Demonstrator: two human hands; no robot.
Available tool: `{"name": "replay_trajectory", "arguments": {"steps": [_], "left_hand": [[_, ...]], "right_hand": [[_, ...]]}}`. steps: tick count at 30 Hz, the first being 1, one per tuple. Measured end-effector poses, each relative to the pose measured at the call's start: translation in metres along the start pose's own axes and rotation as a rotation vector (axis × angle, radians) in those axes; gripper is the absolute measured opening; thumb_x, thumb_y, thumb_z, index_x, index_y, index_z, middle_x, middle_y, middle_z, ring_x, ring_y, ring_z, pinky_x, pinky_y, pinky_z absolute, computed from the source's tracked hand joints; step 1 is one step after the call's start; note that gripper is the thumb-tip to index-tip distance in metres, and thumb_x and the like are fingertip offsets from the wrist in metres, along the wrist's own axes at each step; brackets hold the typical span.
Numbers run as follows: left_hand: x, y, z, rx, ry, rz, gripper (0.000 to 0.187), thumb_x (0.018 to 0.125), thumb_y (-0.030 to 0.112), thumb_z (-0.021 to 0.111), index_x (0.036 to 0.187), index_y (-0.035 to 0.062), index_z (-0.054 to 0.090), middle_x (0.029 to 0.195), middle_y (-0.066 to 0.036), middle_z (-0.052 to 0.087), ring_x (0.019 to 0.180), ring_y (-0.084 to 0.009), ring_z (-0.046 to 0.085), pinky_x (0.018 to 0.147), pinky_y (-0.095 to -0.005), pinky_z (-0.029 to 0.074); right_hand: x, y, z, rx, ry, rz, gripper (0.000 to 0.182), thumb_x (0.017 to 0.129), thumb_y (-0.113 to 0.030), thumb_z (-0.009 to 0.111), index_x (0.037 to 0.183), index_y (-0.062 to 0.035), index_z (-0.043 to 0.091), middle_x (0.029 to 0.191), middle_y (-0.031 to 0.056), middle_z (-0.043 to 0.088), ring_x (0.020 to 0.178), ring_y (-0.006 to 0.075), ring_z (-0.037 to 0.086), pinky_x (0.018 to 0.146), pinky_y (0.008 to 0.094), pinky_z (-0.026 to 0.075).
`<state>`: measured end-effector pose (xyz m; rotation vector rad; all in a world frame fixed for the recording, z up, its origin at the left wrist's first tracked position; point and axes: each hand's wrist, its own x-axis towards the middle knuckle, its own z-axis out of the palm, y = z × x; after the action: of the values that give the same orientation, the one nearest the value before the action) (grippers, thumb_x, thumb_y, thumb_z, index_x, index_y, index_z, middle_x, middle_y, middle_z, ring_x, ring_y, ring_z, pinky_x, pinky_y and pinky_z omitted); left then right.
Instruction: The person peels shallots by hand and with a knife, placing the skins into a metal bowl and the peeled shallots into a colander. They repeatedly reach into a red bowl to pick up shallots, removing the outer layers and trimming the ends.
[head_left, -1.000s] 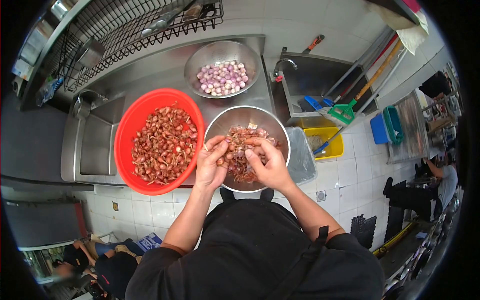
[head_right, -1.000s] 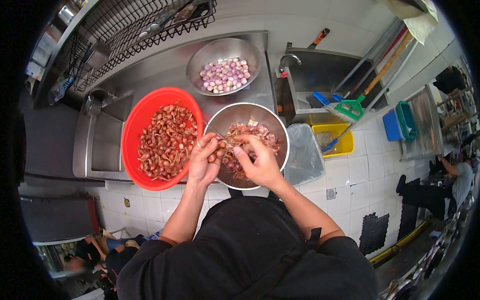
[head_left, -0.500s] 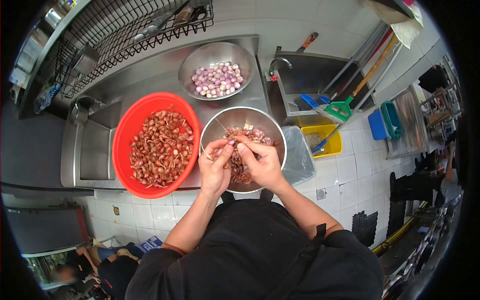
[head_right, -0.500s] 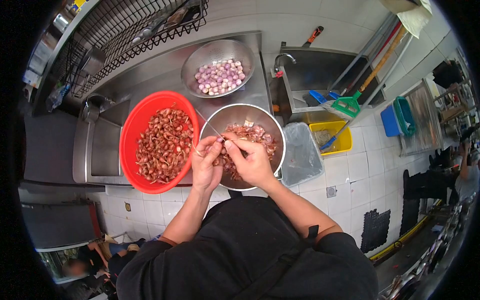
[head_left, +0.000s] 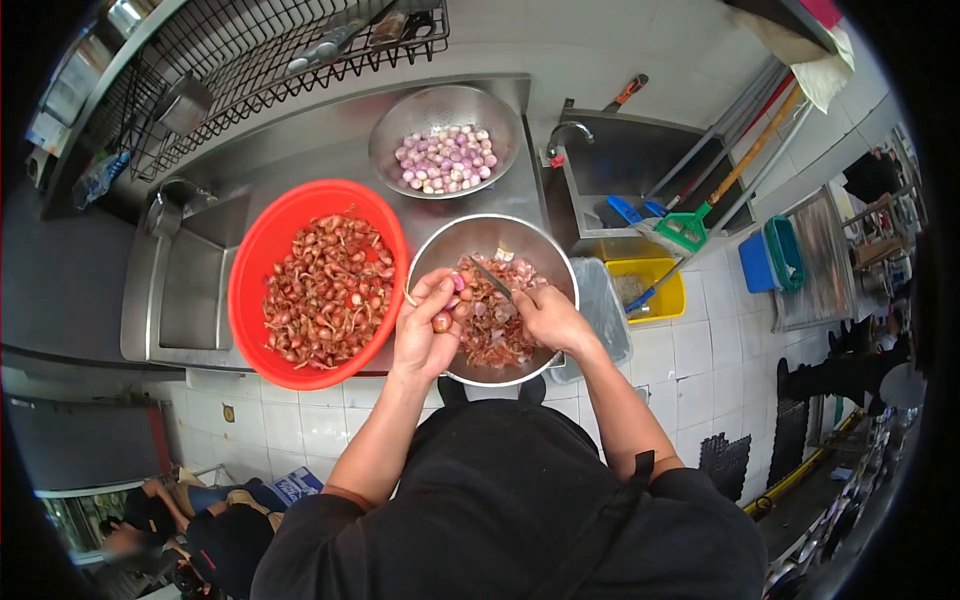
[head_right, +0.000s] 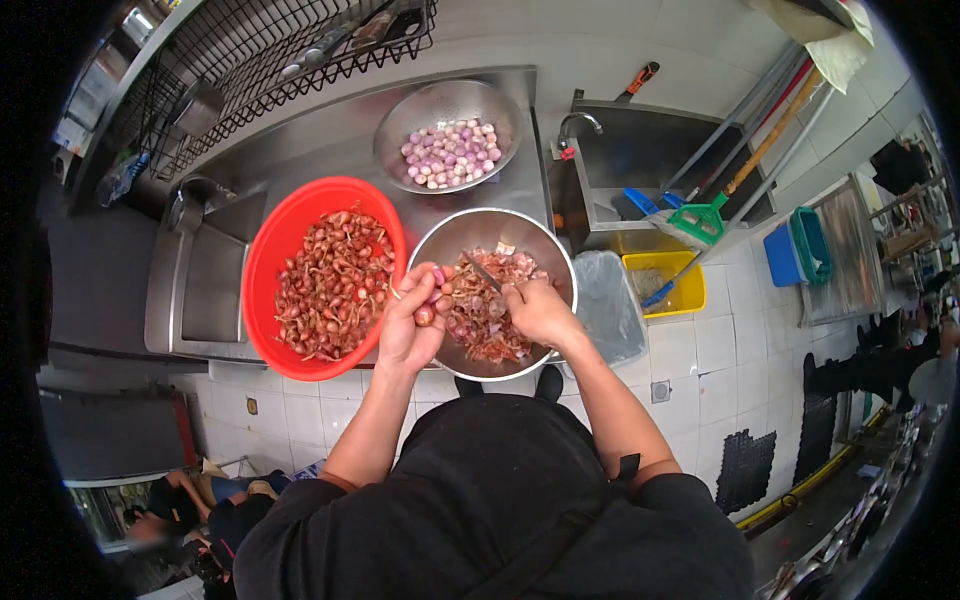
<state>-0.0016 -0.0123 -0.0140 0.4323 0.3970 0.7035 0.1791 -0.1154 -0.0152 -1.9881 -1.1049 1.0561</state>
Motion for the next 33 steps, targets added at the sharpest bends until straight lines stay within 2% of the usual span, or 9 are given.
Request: {"name": "replay_trajectory", "arguments": {"steps": [4,6,7,9,11,13,20,27,33], "left_hand": [[-0.004,0.003,0.003,0.099,0.007,0.059,0.018,0.097,0.004,0.056,0.114,0.0033,0.064,0.108,-0.014,0.065,0.089,-0.0165,0.060,0.070,-0.0229,0.048],[-0.003,0.003,-0.003,0.110,-0.020,0.058,0.021,0.097,0.002,0.056,0.116,0.0047,0.064,0.109,-0.013,0.065,0.089,-0.0166,0.060,0.070,-0.0232,0.049],[-0.003,0.002,-0.009,0.123,-0.100,0.084,0.021,0.096,0.002,0.057,0.116,0.0055,0.064,0.109,-0.012,0.065,0.088,-0.0164,0.060,0.071,-0.0234,0.049],[-0.002,0.000,-0.013,0.135,-0.181,0.107,0.022,0.096,0.001,0.058,0.117,0.0064,0.064,0.109,-0.012,0.065,0.088,-0.0162,0.060,0.072,-0.0237,0.049],[-0.002,0.000,-0.013,0.126,-0.276,0.122,0.025,0.094,0.001,0.062,0.118,0.0074,0.064,0.108,-0.010,0.066,0.087,-0.0155,0.060,0.073,-0.0228,0.049],[-0.004,-0.001,-0.008,0.163,-0.238,0.146,0.024,0.094,0.001,0.062,0.117,0.0074,0.064,0.107,-0.010,0.066,0.086,-0.0152,0.060,0.072,-0.0220,0.048],[-0.008,0.002,0.000,0.231,-0.244,0.190,0.023,0.093,0.002,0.064,0.116,0.0072,0.065,0.109,-0.010,0.066,0.084,-0.0142,0.060,0.071,-0.0217,0.048],[-0.009,-0.004,0.007,0.136,-0.099,0.184,0.020,0.097,0.009,0.061,0.117,0.0067,0.064,0.108,-0.009,0.066,0.082,-0.0118,0.057,0.064,-0.0177,0.044],[-0.013,-0.006,0.022,0.088,-0.079,0.182,0.024,0.098,0.014,0.060,0.120,0.0046,0.061,0.111,-0.009,0.066,0.074,-0.0099,0.049,0.061,-0.0170,0.041]], "right_hand": [[-0.011,-0.003,0.005,-0.034,0.101,-0.093,0.039,0.100,-0.027,0.048,0.084,0.0052,0.062,0.077,0.0284,0.064,0.078,0.0388,0.067,0.073,0.0455,0.049],[-0.026,-0.027,0.001,0.309,0.107,-0.037,0.026,0.100,-0.021,0.053,0.094,0.0038,0.059,0.071,0.0164,0.065,0.070,0.0194,0.066,0.064,0.0347,0.049],[-0.033,-0.035,0.004,0.312,0.109,-0.035,0.026,0.100,-0.021,0.053,0.094,0.0038,0.059,0.071,0.0164,0.065,0.070,0.0194,0.066,0.064,0.0347,0.049],[-0.045,-0.046,0.013,0.718,0.127,-0.243,0.019,0.098,-0.012,0.058,0.109,0.0015,0.052,0.068,0.0030,0.060,0.069,0.0038,0.057,0.059,0.0235,0.044],[-0.052,-0.051,0.018,0.632,0.132,-0.254,0.025,0.096,-0.006,0.060,0.116,0.0012,0.046,0.069,-0.0010,0.056,0.068,0.0027,0.052,0.060,0.0217,0.042],[-0.056,-0.054,0.022,0.686,0.115,-0.367,0.022,0.096,-0.006,0.060,0.113,0.0007,0.048,0.070,0.0001,0.057,0.068,0.0029,0.052,0.061,0.0215,0.042],[-0.058,-0.065,0.018,0.604,0.137,-0.425,0.017,0.095,-0.005,0.061,0.105,0.0024,0.050,0.076,0.0051,0.064,0.073,0.0056,0.057,0.065,0.0237,0.046],[-0.066,-0.058,0.016,0.507,0.162,-0.355,0.014,0.094,-0.005,0.062,0.101,0.0025,0.052,0.078,0.0090,0.066,0.074,0.0083,0.061,0.066,0.0268,0.049],[-0.061,-0.057,0.021,0.511,0.206,-0.379,0.019,0.093,-0.007,0.064,0.104,0.0033,0.052,0.070,0.0087,0.065,0.069,0.0087,0.060,0.066,0.0273,0.049]]}}
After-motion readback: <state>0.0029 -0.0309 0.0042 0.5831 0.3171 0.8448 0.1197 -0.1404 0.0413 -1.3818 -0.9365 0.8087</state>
